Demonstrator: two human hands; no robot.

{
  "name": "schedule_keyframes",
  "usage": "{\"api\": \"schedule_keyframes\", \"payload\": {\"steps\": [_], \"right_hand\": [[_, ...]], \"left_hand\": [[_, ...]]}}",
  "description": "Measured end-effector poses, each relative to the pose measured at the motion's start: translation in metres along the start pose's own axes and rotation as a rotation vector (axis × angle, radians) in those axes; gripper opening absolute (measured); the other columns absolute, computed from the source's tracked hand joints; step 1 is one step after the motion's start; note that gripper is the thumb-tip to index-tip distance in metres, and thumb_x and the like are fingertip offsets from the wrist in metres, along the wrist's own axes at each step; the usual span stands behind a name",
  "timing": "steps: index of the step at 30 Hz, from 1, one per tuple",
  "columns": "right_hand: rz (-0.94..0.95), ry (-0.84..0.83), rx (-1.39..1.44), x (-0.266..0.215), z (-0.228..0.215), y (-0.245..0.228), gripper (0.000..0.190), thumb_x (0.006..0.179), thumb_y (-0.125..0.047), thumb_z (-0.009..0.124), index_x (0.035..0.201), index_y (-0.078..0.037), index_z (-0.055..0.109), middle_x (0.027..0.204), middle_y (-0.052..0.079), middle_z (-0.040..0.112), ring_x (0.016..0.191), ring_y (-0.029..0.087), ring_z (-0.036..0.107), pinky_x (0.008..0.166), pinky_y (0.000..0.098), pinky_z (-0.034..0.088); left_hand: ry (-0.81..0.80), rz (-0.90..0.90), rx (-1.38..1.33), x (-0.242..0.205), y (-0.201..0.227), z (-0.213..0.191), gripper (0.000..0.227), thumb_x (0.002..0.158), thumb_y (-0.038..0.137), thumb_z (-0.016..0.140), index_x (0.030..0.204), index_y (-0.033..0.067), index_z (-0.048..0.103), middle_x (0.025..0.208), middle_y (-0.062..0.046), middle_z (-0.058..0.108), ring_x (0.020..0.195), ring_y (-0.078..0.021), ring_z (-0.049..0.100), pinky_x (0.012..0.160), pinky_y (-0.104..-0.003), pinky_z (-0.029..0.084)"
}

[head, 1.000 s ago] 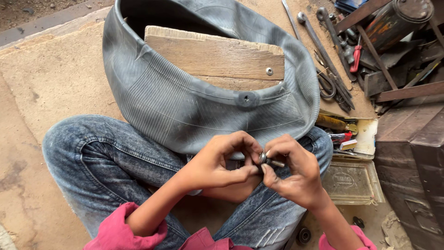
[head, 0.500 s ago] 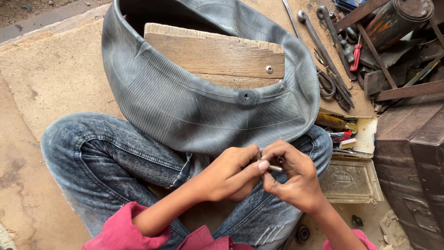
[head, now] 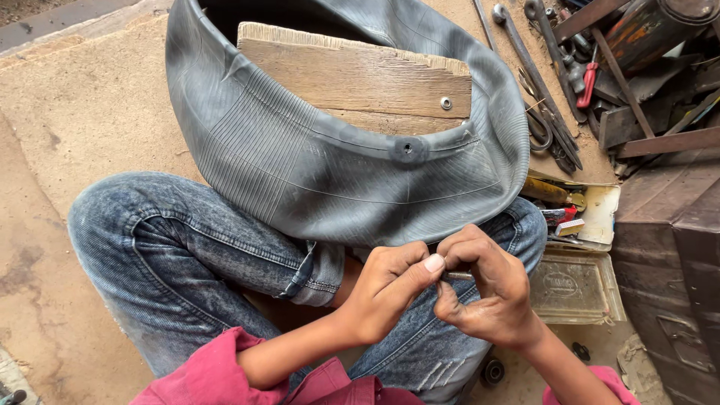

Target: The person sits on the floor and uses a metal file to smooth the edges of a hole in a large rubber tire. They then insert a metal bolt and nut into the hole, tightening it by hand to secure the repair.

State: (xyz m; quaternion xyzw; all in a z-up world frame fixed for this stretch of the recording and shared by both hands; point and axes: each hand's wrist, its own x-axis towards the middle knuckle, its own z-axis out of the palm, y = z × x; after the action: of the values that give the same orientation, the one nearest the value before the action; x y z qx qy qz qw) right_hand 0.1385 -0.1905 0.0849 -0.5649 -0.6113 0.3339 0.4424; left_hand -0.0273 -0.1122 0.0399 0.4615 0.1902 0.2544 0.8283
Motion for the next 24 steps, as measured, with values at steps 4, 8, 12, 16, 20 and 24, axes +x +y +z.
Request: {"api": "schedule_keyframes", "payload": {"steps": [4, 8, 12, 16, 20, 24], "right_hand": [[-0.205, -0.043, -0.298, 0.006, -0.007, -0.002, 0.041, 0.074, 0.005, 0.077, 0.107, -0.001, 0.053, 0.101, 0.010, 0.063, 0.085, 0.019, 0.060, 0.078, 0.0282, 0.053], [-0.505, -0.162, -0.658, 0.007, -0.017, -0.003, 0.041, 0.079, -0.003, 0.081, 0.110, 0.001, 0.054, 0.102, 0.014, 0.065, 0.085, 0.028, 0.061, 0.076, 0.0382, 0.051], [-0.803, -0.308, -1.028, 0.003, -0.027, -0.003, 0.036, 0.084, -0.010, 0.079, 0.111, 0.001, 0.057, 0.104, 0.013, 0.066, 0.083, 0.023, 0.059, 0.073, 0.0384, 0.048], [-0.374, -0.205, -0.739, 0.001, -0.011, 0.002, 0.030, 0.088, -0.012, 0.069, 0.113, -0.003, 0.057, 0.109, 0.011, 0.062, 0.098, 0.027, 0.059, 0.087, 0.0387, 0.044], [0.363, -0.081, -0.061, -0.013, -0.003, 0.004, 0.027, 0.095, -0.021, 0.063, 0.111, -0.001, 0.055, 0.102, 0.007, 0.061, 0.090, 0.013, 0.057, 0.080, 0.0292, 0.049], [0.602, -0.281, 0.045, -0.024, -0.017, 0.004, 0.029, 0.104, -0.026, 0.048, 0.106, -0.002, 0.064, 0.089, 0.004, 0.066, 0.083, 0.012, 0.059, 0.077, 0.0273, 0.051]], "left_hand": [[0.017, -0.115, -0.119, -0.001, 0.001, 0.001, 0.040, 0.105, 0.030, 0.054, 0.075, 0.0044, 0.055, 0.064, 0.007, 0.043, 0.062, -0.0026, 0.036, 0.053, -0.027, 0.028], [-0.028, -0.286, -0.244, -0.002, 0.000, 0.000, 0.038, 0.104, 0.030, 0.053, 0.075, 0.0052, 0.056, 0.063, 0.008, 0.043, 0.058, -0.0035, 0.035, 0.051, -0.027, 0.026], [-0.065, -0.168, -0.264, -0.001, -0.010, 0.002, 0.038, 0.109, 0.028, 0.053, 0.080, 0.0028, 0.055, 0.071, 0.006, 0.044, 0.066, -0.0065, 0.037, 0.058, -0.031, 0.030], [0.038, 0.072, 0.342, 0.004, -0.007, -0.009, 0.036, 0.108, 0.025, 0.049, 0.081, 0.0017, 0.054, 0.069, -0.007, 0.052, 0.061, -0.0221, 0.053, 0.060, -0.037, 0.041], [-0.003, 0.311, 0.617, 0.009, 0.000, -0.013, 0.028, 0.106, 0.019, 0.051, 0.085, 0.0017, 0.052, 0.078, -0.016, 0.053, 0.074, -0.0373, 0.056, 0.068, -0.045, 0.042], [-0.062, 0.469, 0.764, 0.012, 0.003, -0.020, 0.020, 0.103, 0.017, 0.055, 0.092, 0.0016, 0.051, 0.088, -0.017, 0.052, 0.081, -0.0374, 0.055, 0.072, -0.046, 0.044]]}}
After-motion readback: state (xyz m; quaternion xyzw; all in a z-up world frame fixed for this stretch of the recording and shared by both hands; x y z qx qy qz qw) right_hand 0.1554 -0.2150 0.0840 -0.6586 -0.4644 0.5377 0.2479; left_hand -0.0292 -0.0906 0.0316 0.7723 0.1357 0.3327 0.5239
